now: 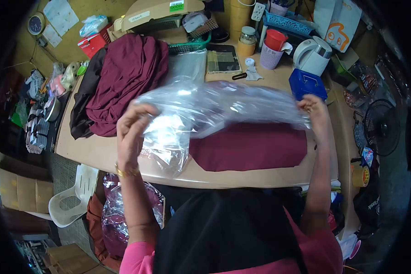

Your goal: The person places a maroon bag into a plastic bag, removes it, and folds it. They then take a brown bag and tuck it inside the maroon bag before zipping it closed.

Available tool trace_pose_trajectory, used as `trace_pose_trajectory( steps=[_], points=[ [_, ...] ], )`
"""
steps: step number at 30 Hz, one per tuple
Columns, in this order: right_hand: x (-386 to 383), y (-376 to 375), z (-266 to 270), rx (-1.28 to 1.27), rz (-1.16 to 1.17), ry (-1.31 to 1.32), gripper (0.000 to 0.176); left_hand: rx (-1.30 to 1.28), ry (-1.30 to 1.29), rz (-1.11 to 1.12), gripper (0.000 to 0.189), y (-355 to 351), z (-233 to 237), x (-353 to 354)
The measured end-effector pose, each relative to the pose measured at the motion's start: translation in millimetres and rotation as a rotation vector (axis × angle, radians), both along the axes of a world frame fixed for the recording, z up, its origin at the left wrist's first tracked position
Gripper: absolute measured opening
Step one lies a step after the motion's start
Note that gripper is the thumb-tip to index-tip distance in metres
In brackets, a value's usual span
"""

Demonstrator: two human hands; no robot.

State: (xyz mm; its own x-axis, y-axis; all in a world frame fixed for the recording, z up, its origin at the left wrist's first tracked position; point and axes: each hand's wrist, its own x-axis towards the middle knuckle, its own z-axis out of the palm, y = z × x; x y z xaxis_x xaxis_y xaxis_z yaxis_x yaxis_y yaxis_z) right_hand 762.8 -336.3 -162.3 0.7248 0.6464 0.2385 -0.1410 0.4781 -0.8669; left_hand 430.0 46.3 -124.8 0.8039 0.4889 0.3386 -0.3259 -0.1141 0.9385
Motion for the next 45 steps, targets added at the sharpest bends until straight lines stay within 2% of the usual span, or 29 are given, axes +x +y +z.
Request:
trace_pose_trajectory(
  steps=[2,3,4,6,7,8,10,11,12,14,16,17,20,21,22,24,26,27,28,30,31,34,35,36,38,39,42,44,45],
  points=[
    [-22.4,-9.1,-25.6,-0.847,-0.191,-1.038,0.067,0.178,-0.144,0.381,0.038,-31.1,-15.0,12.3],
    [-40.7,-4.6,-27.9,-1.005,-0.134,-1.223,0.069,0.393,0.16,0.509,0.048,-39.5,-46.4,14.4],
    [-63.1,1.2,-31.6,-1.168,-0.069,-1.398,0.07,0.664,0.197,0.44,0.062,-73.9,-63.4,24.7],
    [-85.3,8.5,-56.8,-1.198,0.002,-1.402,0.072,0.814,0.434,0.192,0.071,-135.1,-72.2,36.3],
    [-91.1,12.1,-60.2,-1.247,0.015,-1.366,0.074,0.735,0.634,0.035,0.068,-149.2,-57.9,43.0],
    [-95.8,13.6,-61.8,-1.249,0.02,-1.367,0.074,0.73,0.636,0.034,0.068,-141.7,-72.9,47.9],
    [-104.9,16.4,-64.4,-1.333,-0.091,-1.293,0.075,1.163,0.593,0.339,0.064,-109.3,-113.2,58.0],
    [-110.3,20.6,-66.4,-1.333,-0.095,-1.291,0.075,1.104,0.641,0.392,0.058,-95.9,-109.2,60.6],
    [-117.1,26.0,-69.5,-1.358,-0.141,-1.25,0.075,1.174,0.662,0.481,0.057,-77.5,-118.9,68.2],
    [-128.2,38.9,-76.5,-1.395,-0.218,-1.195,0.075,1.231,0.608,0.548,0.059,-89.8,-98.2,81.3],
    [-138.1,51.1,-77.3,-1.407,-0.257,-1.159,0.075,1.185,0.42,0.406,0.06,-138.2,-62.4,89.6],
    [-139.5,51.6,-76.5,-1.405,-0.255,-1.162,0.075,1.224,0.593,0.223,0.064,-148.1,-69.2,93.6],
    [-144.6,46.8,-72.3,-1.459,-0.22,-1.081,0.077,1.273,0.622,0.289,0.056,-121.5,-137.7,102.8],
    [-146.8,43.4,-71.2,-1.488,-0.202,-1.048,0.078,1.153,0.511,0.358,0.049,-108.2,-150.1,104.9],
    [-149.2,40.8,-70.5,-1.517,-0.181,-1.012,0.079,1.21,0.607,0.361,0.045,-105.8,-134.3,102.8],
    [-151.3,38.0,-68.2,-1.553,-0.168,-0.982,0.079,1.375,0.731,0.555,0.045,-79.7,-134.6,107.1],
    [-151.5,38.4,-66.7,-1.58,-0.166,-0.955,0.08,0.969,0.6,0.744,0.047,-54.5,-113.3,101.1],
    [-151.9,37.9,-66.6,-1.59,-0.173,-0.94,0.08,0.851,0.587,0.735,0.065,-41.7,-100.5,95.2],
    [-152.4,37.5,-66.3,-1.6,-0.179,-0.926,0.079,0.852,0.589,0.738,0.065,-40.6,-96.2,94.3],
    [-150.7,36.7,-61.5,-1.596,-0.145,-0.926,0.079,0.631,0.538,0.555,0.086,-38.4,-91.8,92.5],
    [-149.6,34.9,-58.0,-1.596,-0.114,-0.919,0.078,0.648,0.527,0.508,0.096,-30.9,-112.6,96.2],
    [-134.1,22.6,-42.4,-1.586,0.055,-0.936,0.077,0.571,0.542,0.365,0.095,-37.4,-109.0,101.0],
    [-133.4,18.5,-42.3,-1.603,0.068,-0.985,0.076,0.533,0.474,0.391,0.092,-28.2,-120.5,109.5],
    [-138.0,17.5,-50.0,-1.605,0.073,-0.982,0.076,0.531,0.478,0.39,0.092,-20.1,-132.2,114.4],
    [-147.1,19.7,-72.0,-1.555,-0.117,-1.099,0.075,0.716,0.455,0.632,0.086,-21.7,-118.3,122.4],
    [-148.3,22.4,-74.1,-1.564,-0.124,-1.072,0.075,0.77,0.401,0.685,0.084,-23.7,-111.5,123.8],
    [-155.8,36.6,-72.1,-1.597,-0.176,-0.986,0.076,0.849,0.512,0.71,0.078,-67.0,-74.2,128.3],
    [-161.9,44.3,-75.1,-1.6,-0.205,-0.987,0.076,1.056,0.456,0.544,0.076,-117.7,-73.7,132.4],
    [-164.5,45.5,-79.4,-1.559,-0.202,-1.025,0.077,1.066,0.418,0.445,0.077,-140.6,-80.1,138.1]
  ],
)
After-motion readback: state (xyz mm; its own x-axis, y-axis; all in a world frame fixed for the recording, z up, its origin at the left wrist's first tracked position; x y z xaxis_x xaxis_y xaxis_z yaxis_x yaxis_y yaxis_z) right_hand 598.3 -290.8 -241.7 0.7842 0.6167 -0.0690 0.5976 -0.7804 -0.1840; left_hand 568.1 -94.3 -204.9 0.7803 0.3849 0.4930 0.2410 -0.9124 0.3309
